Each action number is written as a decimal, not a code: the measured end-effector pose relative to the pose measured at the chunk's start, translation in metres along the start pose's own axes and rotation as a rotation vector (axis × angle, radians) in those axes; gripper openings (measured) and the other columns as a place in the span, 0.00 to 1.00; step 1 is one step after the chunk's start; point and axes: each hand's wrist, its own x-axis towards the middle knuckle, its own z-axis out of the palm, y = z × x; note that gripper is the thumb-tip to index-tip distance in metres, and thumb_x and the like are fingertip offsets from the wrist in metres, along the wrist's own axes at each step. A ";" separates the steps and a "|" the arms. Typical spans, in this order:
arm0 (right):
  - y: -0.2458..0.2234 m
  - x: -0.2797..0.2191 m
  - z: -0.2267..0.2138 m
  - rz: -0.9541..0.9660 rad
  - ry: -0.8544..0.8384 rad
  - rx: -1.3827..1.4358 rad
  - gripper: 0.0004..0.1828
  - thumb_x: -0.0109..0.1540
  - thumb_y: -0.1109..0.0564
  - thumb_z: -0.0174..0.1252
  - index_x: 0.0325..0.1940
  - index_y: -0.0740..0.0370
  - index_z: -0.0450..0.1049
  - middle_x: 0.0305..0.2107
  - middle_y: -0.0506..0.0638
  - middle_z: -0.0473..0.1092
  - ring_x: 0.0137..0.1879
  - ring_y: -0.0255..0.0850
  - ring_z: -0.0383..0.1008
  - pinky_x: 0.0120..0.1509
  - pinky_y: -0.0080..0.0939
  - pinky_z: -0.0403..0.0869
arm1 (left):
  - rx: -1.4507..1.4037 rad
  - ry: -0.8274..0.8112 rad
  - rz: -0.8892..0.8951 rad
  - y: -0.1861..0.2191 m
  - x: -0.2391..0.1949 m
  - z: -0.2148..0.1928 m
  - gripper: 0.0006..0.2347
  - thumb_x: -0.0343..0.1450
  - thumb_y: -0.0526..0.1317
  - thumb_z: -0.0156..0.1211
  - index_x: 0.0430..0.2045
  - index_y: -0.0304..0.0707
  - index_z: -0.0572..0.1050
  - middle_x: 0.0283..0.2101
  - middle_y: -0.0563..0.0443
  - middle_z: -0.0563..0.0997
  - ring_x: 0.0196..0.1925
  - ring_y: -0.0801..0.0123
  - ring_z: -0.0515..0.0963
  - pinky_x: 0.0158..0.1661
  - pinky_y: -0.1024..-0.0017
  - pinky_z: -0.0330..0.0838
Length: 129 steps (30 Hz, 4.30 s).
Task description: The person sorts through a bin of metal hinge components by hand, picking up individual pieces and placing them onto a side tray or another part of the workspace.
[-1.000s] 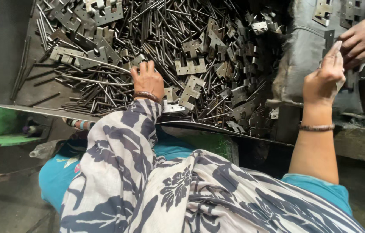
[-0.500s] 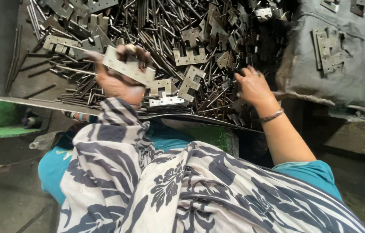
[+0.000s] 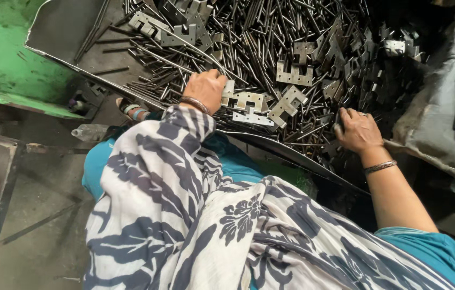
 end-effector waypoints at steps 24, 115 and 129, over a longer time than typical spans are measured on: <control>-0.104 0.008 -0.128 0.576 0.227 2.200 0.43 0.50 0.75 0.55 0.69 0.56 0.60 0.43 0.49 0.78 0.48 0.46 0.82 0.55 0.44 0.83 | -1.905 0.231 -0.185 0.031 0.002 0.020 0.08 0.79 0.41 0.52 0.42 0.35 0.72 0.35 0.47 0.81 0.37 0.63 0.81 0.41 0.65 0.80; -0.060 0.012 -0.035 0.622 0.255 1.855 0.20 0.61 0.73 0.59 0.56 0.65 0.79 0.42 0.55 0.78 0.36 0.35 0.70 0.33 0.32 0.64 | -2.431 0.255 -0.445 0.016 -0.030 -0.016 0.10 0.78 0.29 0.53 0.52 0.20 0.72 0.51 0.30 0.82 0.50 0.57 0.81 0.51 0.64 0.79; -0.232 0.015 -0.165 -0.124 0.012 0.790 0.47 0.60 0.70 0.57 0.82 0.67 0.46 0.48 0.68 0.69 0.49 0.66 0.74 0.55 0.56 0.73 | -2.573 -0.147 -0.521 0.131 -0.060 0.015 0.32 0.72 0.70 0.48 0.52 0.38 0.74 0.47 0.45 0.79 0.52 0.54 0.78 0.57 0.52 0.72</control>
